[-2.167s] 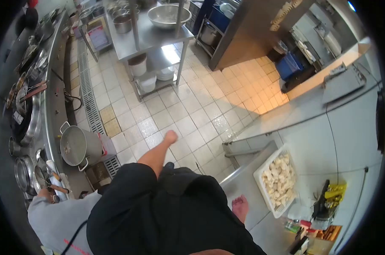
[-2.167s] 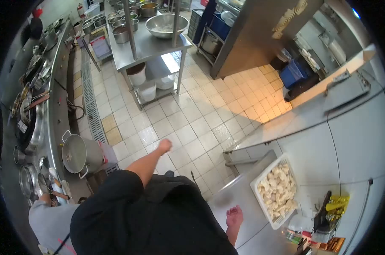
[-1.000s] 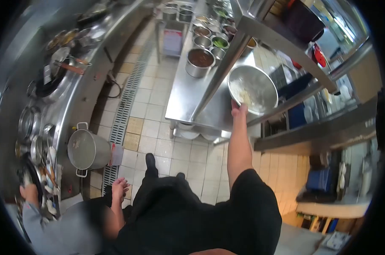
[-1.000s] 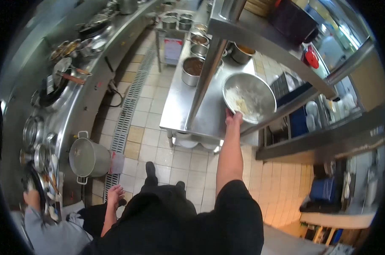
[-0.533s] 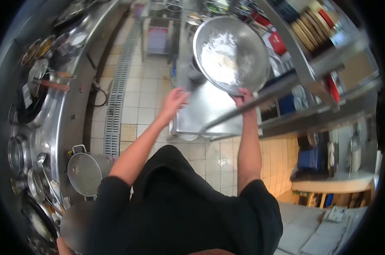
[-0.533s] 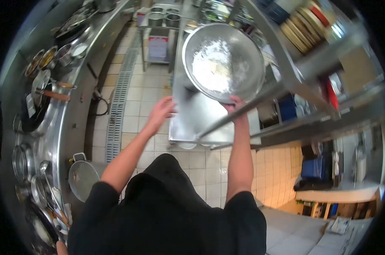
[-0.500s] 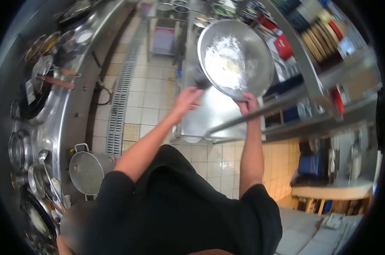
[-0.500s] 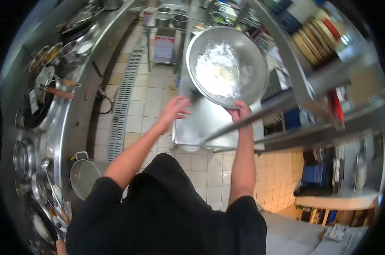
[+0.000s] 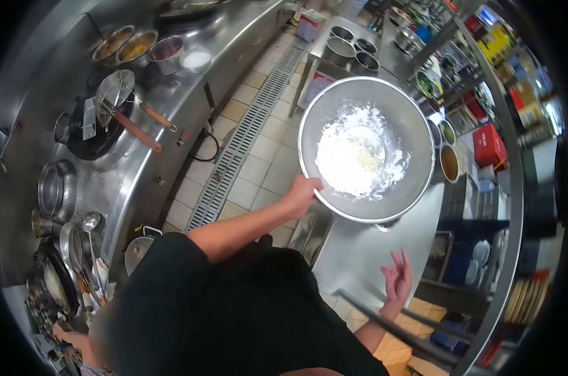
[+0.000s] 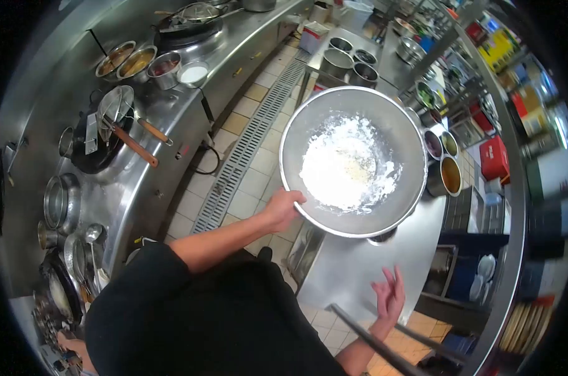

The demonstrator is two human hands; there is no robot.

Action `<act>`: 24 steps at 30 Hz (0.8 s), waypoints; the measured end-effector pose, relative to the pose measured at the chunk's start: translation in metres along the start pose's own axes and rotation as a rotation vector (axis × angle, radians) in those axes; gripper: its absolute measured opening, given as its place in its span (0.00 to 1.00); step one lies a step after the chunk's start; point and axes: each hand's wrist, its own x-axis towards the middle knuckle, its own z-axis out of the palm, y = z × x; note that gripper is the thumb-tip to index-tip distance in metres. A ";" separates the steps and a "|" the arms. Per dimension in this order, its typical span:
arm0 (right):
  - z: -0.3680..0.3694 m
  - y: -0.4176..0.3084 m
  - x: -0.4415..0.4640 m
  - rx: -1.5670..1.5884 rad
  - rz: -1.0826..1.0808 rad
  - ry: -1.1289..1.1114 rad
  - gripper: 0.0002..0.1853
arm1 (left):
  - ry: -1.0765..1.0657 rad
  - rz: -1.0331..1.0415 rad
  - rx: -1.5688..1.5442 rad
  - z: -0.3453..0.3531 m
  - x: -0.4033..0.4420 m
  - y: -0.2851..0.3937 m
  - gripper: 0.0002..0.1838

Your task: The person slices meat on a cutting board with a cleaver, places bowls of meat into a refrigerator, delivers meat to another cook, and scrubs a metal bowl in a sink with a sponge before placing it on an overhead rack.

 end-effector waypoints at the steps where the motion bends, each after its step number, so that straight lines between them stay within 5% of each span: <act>1: -0.016 0.009 -0.011 -0.027 -0.022 0.182 0.31 | -0.007 0.012 0.000 -0.012 0.006 0.019 0.29; 3: -0.069 0.034 -0.026 0.205 -0.001 0.548 0.29 | -0.027 0.047 -0.017 -0.037 0.036 0.054 0.30; 5: -0.124 0.072 -0.072 0.050 -0.090 0.587 0.27 | -0.014 0.034 -0.050 -0.061 0.068 0.091 0.31; 8: -0.073 0.090 -0.107 0.074 -0.029 1.241 0.21 | -0.053 0.014 -0.084 -0.094 0.114 0.137 0.32; 9: -0.050 0.097 -0.106 0.055 0.016 1.257 0.21 | -0.074 0.023 -0.095 -0.102 0.129 0.158 0.32; 15: 0.089 0.168 -0.037 -0.069 0.376 1.123 0.21 | -0.048 0.087 -0.134 -0.123 0.233 0.270 0.31; 24: 0.189 0.250 0.119 -0.516 0.973 0.536 0.20 | 0.141 0.419 -0.041 -0.086 0.427 0.449 0.30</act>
